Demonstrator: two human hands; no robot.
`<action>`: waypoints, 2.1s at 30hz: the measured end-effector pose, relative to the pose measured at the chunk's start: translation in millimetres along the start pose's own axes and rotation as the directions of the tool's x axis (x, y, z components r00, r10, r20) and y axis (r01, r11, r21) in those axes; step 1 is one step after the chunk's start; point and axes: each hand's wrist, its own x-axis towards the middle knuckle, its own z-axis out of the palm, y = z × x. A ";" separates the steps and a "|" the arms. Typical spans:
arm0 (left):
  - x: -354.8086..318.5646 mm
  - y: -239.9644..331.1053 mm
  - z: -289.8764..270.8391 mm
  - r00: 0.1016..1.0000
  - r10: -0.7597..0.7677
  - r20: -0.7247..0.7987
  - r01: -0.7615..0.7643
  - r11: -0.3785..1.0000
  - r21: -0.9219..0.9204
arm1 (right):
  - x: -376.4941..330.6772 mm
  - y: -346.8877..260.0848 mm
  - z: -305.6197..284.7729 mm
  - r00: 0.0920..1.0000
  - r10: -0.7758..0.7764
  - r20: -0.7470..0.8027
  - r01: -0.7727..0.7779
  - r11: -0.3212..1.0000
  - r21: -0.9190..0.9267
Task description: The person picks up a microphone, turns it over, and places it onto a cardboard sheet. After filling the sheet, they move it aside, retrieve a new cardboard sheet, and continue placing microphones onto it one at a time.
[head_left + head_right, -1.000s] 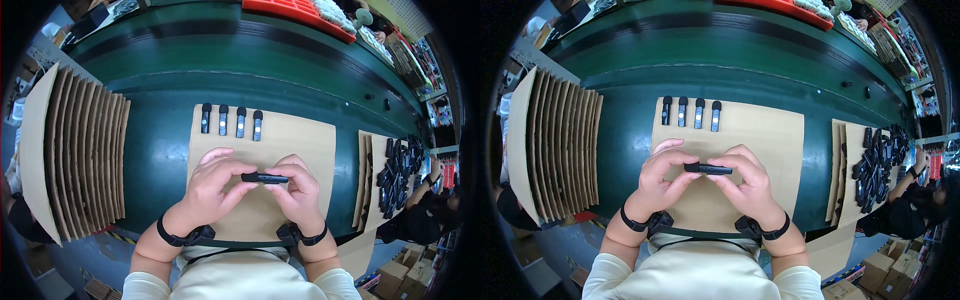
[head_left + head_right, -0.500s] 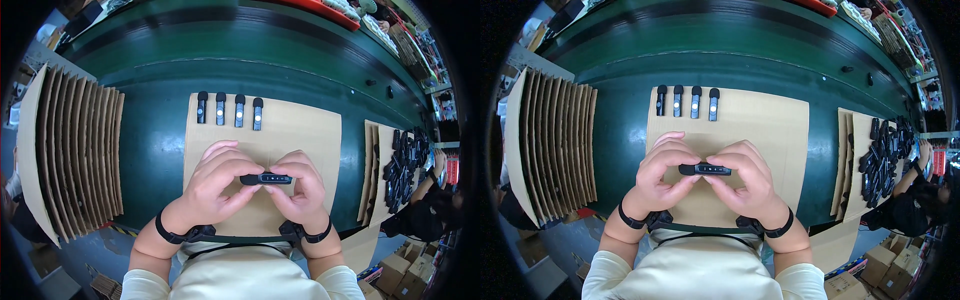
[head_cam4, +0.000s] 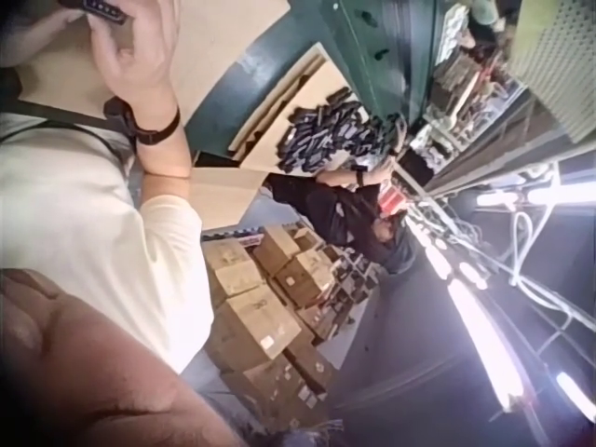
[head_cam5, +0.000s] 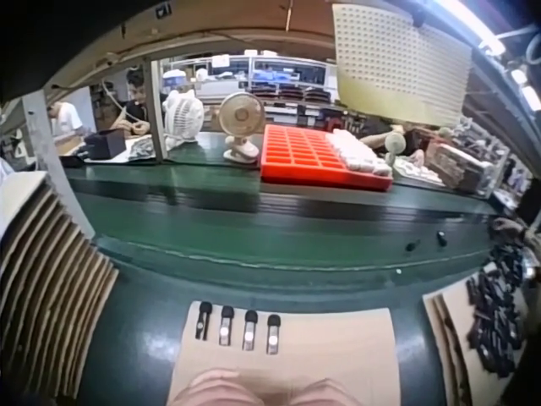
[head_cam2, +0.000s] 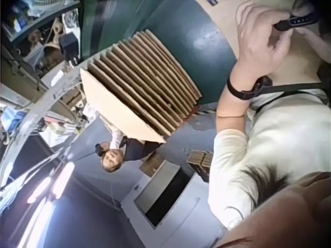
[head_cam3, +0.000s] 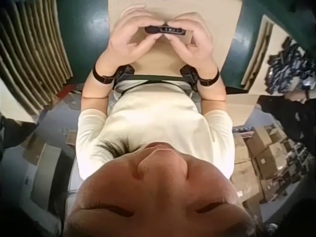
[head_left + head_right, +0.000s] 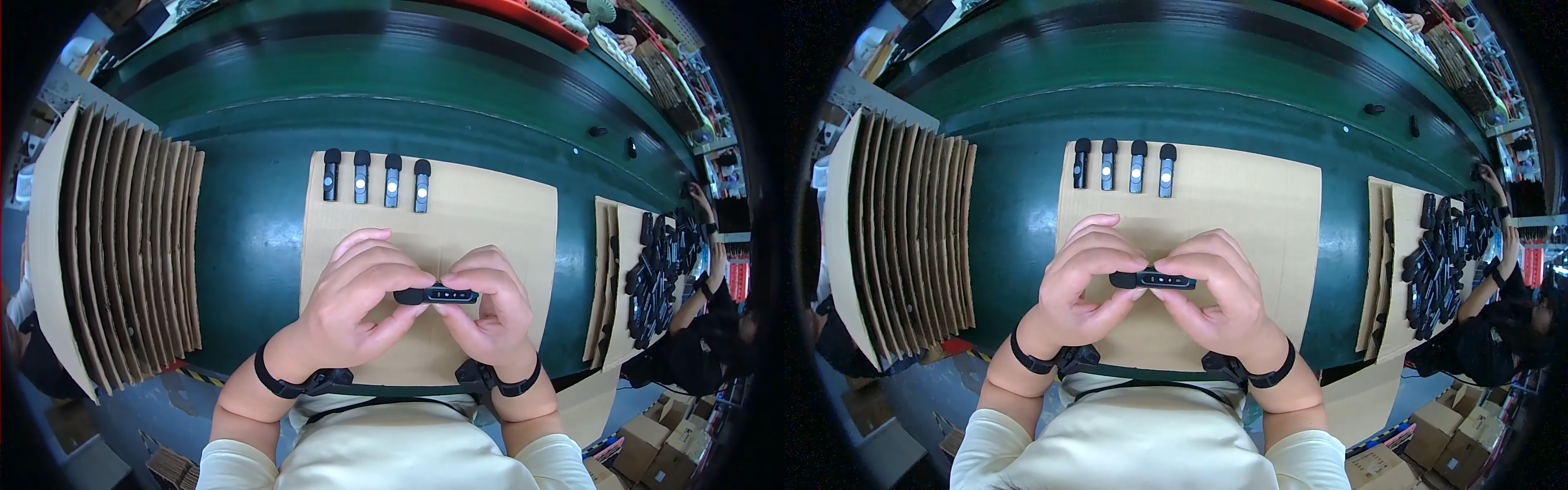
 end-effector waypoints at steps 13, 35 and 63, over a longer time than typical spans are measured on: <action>-2.4 -5.5 1.1 1.000 -0.013 0.008 0.013 1.000 0.026 | -6.9 -1.6 8.2 0.984 0.172 -0.049 -0.146 0.930 0.336; -5.0 -13.9 11.0 0.975 -0.218 0.045 0.207 0.962 0.178 | 14.1 -3.1 -5.8 0.964 0.266 0.022 -0.261 0.957 -0.129; -11.7 -19.0 7.4 0.934 -0.297 0.199 0.176 0.867 0.466 | 38.1 54.3 -16.5 0.949 0.220 0.224 -0.027 0.770 -0.638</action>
